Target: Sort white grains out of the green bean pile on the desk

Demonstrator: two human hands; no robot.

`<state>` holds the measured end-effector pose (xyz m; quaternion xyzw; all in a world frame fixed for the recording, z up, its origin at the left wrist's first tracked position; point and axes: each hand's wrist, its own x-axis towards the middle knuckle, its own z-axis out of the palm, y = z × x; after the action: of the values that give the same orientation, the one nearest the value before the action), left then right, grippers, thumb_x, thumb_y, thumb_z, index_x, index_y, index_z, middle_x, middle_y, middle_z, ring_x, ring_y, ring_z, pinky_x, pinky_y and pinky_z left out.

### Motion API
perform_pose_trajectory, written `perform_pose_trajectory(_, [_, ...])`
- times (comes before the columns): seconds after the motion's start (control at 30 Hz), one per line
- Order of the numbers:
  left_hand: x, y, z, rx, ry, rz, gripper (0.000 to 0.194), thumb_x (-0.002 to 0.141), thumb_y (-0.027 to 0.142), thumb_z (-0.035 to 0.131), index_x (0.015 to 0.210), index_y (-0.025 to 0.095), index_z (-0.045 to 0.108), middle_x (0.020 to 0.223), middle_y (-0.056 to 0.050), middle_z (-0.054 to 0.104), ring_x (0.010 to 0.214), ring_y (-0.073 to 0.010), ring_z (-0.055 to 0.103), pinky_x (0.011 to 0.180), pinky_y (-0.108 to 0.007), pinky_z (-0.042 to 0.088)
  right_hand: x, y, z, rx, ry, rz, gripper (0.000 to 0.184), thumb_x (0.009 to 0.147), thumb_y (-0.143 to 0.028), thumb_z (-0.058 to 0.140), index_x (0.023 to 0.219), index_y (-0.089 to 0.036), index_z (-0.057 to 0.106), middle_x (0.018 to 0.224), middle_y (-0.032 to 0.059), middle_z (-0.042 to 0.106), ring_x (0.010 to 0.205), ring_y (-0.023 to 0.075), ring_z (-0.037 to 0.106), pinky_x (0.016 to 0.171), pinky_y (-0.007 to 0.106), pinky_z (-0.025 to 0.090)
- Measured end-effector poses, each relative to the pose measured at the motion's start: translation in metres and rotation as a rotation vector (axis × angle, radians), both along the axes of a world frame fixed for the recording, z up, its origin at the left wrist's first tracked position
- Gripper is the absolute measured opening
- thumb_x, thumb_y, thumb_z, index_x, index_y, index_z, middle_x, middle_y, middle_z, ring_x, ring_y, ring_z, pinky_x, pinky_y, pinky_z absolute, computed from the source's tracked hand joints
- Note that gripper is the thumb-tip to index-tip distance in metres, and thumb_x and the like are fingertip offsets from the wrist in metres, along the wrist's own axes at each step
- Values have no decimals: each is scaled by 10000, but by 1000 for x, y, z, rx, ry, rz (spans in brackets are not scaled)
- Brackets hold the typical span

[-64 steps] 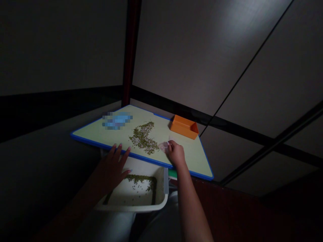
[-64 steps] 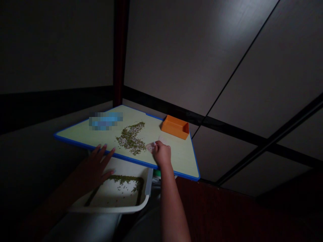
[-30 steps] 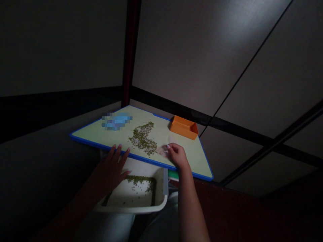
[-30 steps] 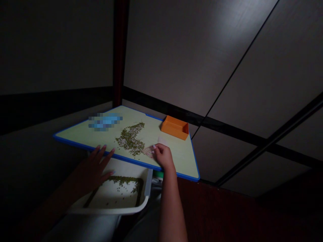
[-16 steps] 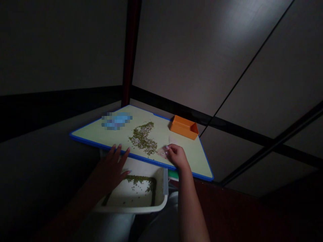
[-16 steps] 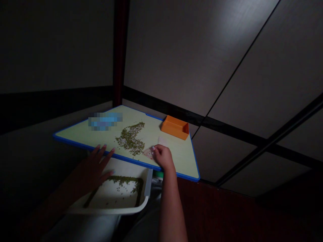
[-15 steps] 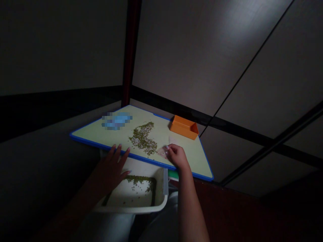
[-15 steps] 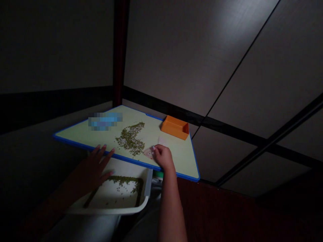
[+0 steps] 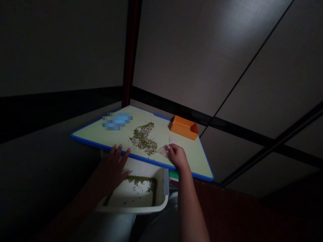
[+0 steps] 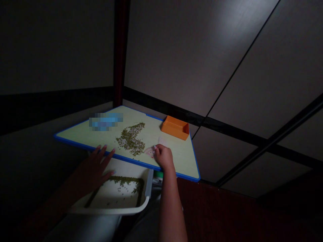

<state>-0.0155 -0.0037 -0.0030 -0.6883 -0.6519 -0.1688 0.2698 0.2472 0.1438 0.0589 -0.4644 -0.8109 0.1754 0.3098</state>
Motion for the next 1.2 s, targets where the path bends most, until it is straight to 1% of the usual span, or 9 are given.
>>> perform_pose_trajectory(0.1, [1, 0, 2, 7, 19, 14, 690, 818, 400, 603, 1424, 110, 446, 1446, -298, 453, 1368, -467, 398, 945, -518, 474, -3, -2, 3, 14, -28, 17, 270, 931, -306, 484, 883, -197, 726, 777, 54, 726, 698, 171, 617, 627, 241, 379])
perform_pose_trajectory(0.17, [1, 0, 3, 16, 26, 8, 688, 818, 410, 602, 1415, 101, 455, 1433, -300, 464, 1361, -469, 405, 952, -520, 472, -5, -3, 3, 5, -2, 55, 265, 925, -299, 488, 883, -193, 727, 783, 55, 727, 708, 172, 618, 647, 242, 397])
perform_pose_trajectory(0.33, [0, 4, -1, 21, 1, 17, 707, 807, 424, 616, 1415, 102, 453, 1429, -287, 475, 1360, -465, 406, 970, -532, 461, -5, 1, -4, -68, 239, 208, 304, 912, -359, 485, 877, -165, 717, 806, 53, 722, 732, 168, 626, 679, 243, 447])
perform_pose_trajectory(0.43, [-1, 5, -4, 20, -7, 26, 715, 815, 435, 603, 1430, 114, 434, 1452, -282, 456, 1380, -460, 380, 978, -538, 450, -4, 3, -7, -106, 329, 242, 320, 890, -391, 505, 855, -154, 717, 778, 51, 713, 710, 168, 619, 651, 245, 448])
perform_pose_trajectory(0.53, [-2, 3, -5, 19, -4, 7, 696, 841, 438, 563, 1442, 118, 416, 1472, -281, 437, 1404, -446, 351, 1004, -540, 433, -3, 4, -9, -132, 329, 235, 307, 875, -386, 524, 850, -151, 719, 749, 49, 708, 682, 168, 615, 630, 249, 441])
perform_pose_trajectory(0.7, [-2, 3, -7, 38, 0, 1, 734, 816, 452, 601, 1440, 112, 418, 1469, -282, 440, 1410, -451, 342, 1016, -537, 427, -3, 3, -8, -120, 274, 234, 290, 888, -368, 527, 877, -159, 729, 759, 46, 719, 679, 163, 621, 633, 249, 442])
perform_pose_trajectory(0.87, [-2, 4, -7, 43, -18, -1, 701, 824, 423, 587, 1432, 112, 430, 1467, -277, 444, 1405, -450, 349, 1011, -536, 430, -3, 2, -7, -102, 227, 252, 285, 905, -359, 522, 896, -164, 730, 773, 43, 725, 683, 160, 624, 644, 246, 443])
perform_pose_trajectory(1.1, [0, 0, -1, 47, 27, 3, 675, 839, 416, 581, 1421, 103, 442, 1439, -289, 460, 1369, -453, 398, 968, -516, 466, -2, 3, -7, -39, 173, 113, 267, 902, -331, 510, 857, -168, 717, 748, 50, 715, 678, 166, 624, 618, 236, 428])
perform_pose_trajectory(1.2, [0, 0, 0, 54, 52, 6, 682, 840, 414, 582, 1430, 107, 432, 1437, -294, 459, 1358, -456, 412, 925, -504, 491, -1, 4, -6, -21, 155, 77, 265, 907, -322, 504, 850, -170, 713, 760, 53, 721, 680, 167, 630, 625, 234, 431])
